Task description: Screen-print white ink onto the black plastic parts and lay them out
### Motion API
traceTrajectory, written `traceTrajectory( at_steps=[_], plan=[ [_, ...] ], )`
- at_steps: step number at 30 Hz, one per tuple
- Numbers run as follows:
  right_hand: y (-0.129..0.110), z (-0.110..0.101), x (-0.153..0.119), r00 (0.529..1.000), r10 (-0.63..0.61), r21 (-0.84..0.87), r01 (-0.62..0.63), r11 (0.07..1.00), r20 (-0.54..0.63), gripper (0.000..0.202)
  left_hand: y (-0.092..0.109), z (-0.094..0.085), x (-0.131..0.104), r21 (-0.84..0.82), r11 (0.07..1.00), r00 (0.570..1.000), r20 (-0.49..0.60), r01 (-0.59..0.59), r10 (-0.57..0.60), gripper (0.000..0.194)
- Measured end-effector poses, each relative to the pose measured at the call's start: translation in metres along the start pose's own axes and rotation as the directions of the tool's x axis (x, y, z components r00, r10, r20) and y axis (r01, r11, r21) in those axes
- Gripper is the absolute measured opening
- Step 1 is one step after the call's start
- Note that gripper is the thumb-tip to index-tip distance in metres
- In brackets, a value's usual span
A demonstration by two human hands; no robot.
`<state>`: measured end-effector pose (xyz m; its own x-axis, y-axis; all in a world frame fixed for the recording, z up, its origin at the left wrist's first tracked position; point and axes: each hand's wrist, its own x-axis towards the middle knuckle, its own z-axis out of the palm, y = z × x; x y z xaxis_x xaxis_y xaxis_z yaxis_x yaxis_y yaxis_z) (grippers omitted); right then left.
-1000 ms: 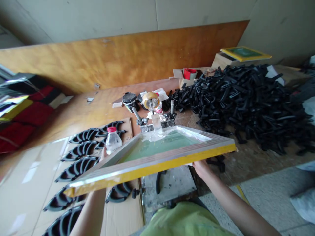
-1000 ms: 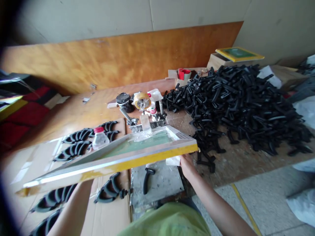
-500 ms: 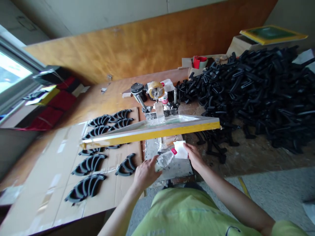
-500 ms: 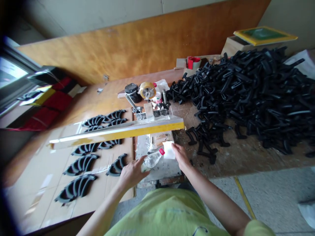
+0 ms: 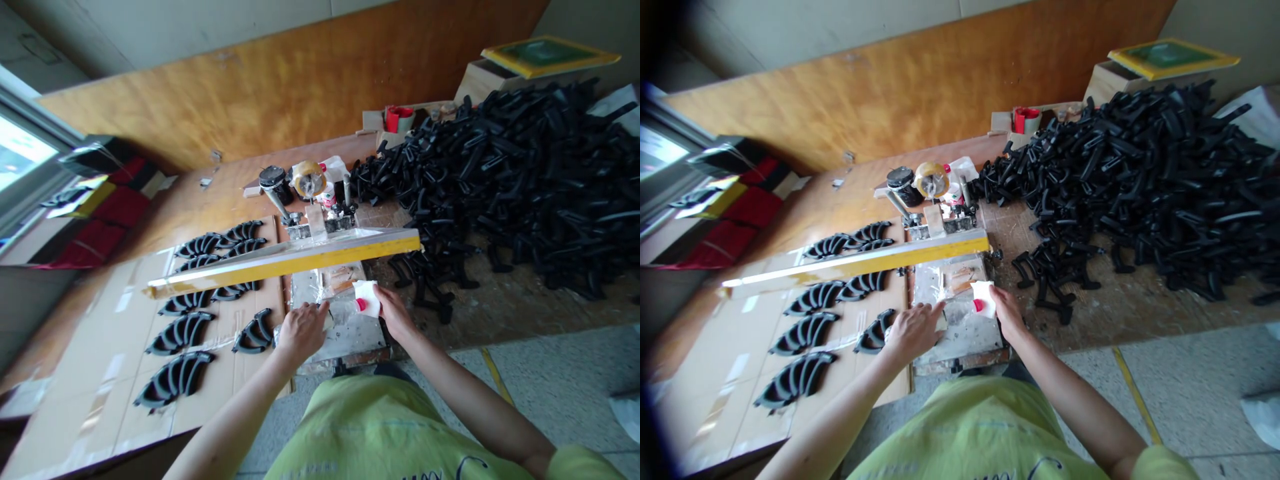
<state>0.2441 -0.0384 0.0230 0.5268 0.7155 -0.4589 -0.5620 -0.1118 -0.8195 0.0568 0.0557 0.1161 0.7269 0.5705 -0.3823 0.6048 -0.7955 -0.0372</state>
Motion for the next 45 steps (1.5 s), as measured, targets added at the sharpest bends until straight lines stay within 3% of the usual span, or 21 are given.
traceTrajectory(
  at_steps=[7, 11, 15, 19, 27, 31, 36, 39, 42, 45],
  plan=[
    [0.006, -0.001, -0.001, 0.996, 0.087, 0.013, -0.087, 0.996, 0.032, 0.047, -0.004, -0.009, 0.012, -0.014, 0.997, 0.997, -0.010, 0.075, -0.075, 0.054],
    [0.002, -0.001, 0.004, 0.995, 0.092, 0.075, -0.094, 0.993, 0.036, 0.044, 0.004, -0.014, 0.012, -0.015, 0.999, 0.998, -0.031, 0.052, -0.052, 0.054],
    [-0.005, -0.002, 0.006, 0.995, 0.083, 0.154, -0.091, 0.984, 0.055, 0.037, 0.008, -0.006, 0.000, -0.026, 1.000, 1.000, -0.023, 0.007, -0.007, 0.055],
    [-0.004, -0.002, 0.005, 0.993, 0.109, 0.196, -0.117, 0.974, 0.054, 0.030, 0.000, 0.000, -0.006, -0.033, 0.999, 1.000, -0.018, 0.012, -0.013, 0.055],
    [-0.005, 0.011, 0.010, 0.983, 0.157, 0.195, -0.173, 0.965, 0.094, 0.026, -0.010, -0.008, 0.003, -0.061, 0.996, 0.997, -0.049, 0.059, -0.063, 0.055],
    [-0.013, 0.013, 0.013, 0.987, 0.142, 0.203, -0.156, 0.967, 0.081, 0.024, -0.010, 0.003, -0.004, -0.116, 0.993, 0.998, -0.062, 0.025, -0.032, 0.056],
    [-0.023, 0.017, 0.006, 0.971, 0.216, 0.284, -0.237, 0.929, 0.105, 0.022, -0.024, 0.022, -0.009, -0.322, 0.941, 0.988, -0.071, 0.107, -0.137, 0.062],
    [-0.029, 0.021, -0.001, 0.960, 0.245, 0.299, -0.276, 0.913, 0.139, 0.024, -0.038, 0.031, -0.014, -0.620, 0.769, 0.979, 0.000, 0.158, -0.202, 0.066],
    [-0.031, 0.023, -0.005, 0.961, 0.238, 0.295, -0.270, 0.916, 0.142, 0.026, -0.054, 0.040, -0.023, -0.932, 0.344, 0.978, 0.049, 0.118, -0.204, 0.065],
    [-0.028, 0.022, -0.007, 0.965, 0.231, 0.280, -0.258, 0.925, 0.125, 0.029, -0.071, 0.053, -0.034, -0.995, -0.087, 0.964, 0.078, 0.057, -0.255, 0.065]
  ],
)
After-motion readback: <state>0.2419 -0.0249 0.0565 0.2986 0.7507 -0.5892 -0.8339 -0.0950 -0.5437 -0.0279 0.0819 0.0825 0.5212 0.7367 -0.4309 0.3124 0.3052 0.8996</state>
